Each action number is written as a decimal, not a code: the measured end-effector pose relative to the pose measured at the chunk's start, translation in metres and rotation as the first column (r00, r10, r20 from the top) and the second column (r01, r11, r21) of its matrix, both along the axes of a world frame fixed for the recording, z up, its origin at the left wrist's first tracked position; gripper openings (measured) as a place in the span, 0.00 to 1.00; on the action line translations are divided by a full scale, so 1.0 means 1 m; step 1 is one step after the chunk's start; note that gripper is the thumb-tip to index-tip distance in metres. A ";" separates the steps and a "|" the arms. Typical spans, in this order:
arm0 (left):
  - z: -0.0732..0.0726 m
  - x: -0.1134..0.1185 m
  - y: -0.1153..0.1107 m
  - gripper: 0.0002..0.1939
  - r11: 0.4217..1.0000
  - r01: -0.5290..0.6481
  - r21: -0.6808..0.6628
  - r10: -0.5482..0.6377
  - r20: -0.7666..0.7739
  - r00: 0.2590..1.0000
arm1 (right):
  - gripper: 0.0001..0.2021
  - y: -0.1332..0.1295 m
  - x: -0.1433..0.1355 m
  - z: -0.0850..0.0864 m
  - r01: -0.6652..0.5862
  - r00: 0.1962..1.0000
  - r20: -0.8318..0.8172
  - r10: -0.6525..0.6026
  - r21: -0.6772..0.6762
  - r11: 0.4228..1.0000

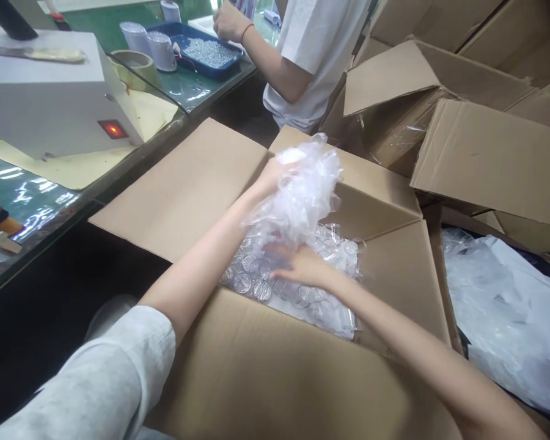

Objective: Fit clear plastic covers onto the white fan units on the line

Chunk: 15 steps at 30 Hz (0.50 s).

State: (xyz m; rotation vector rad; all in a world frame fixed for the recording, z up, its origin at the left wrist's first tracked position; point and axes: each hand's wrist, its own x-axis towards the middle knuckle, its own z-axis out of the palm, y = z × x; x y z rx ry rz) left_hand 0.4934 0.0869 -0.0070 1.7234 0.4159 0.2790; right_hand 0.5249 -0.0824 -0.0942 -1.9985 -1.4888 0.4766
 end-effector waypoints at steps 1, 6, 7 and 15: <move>-0.005 -0.003 0.007 0.16 0.998 -0.053 -0.020 0.053 0.009 0.999 | 0.25 0.012 -0.016 -0.013 -0.146 0.989 0.025 0.148 -0.091 0.985; -0.026 -0.014 0.012 0.23 0.981 -0.161 -0.112 0.163 0.008 0.987 | 0.29 0.020 -0.030 -0.035 -0.354 0.873 0.127 0.471 -0.501 0.790; -0.028 -0.014 0.010 0.22 0.977 -0.157 -0.144 0.161 0.014 0.987 | 0.27 0.010 -0.018 -0.029 -0.324 0.888 0.132 0.441 -0.502 0.802; -0.022 -0.011 -0.003 0.13 0.989 -0.086 -0.123 0.081 -0.048 0.996 | 0.17 -0.063 0.045 0.018 0.003 0.939 0.274 0.208 -0.611 0.792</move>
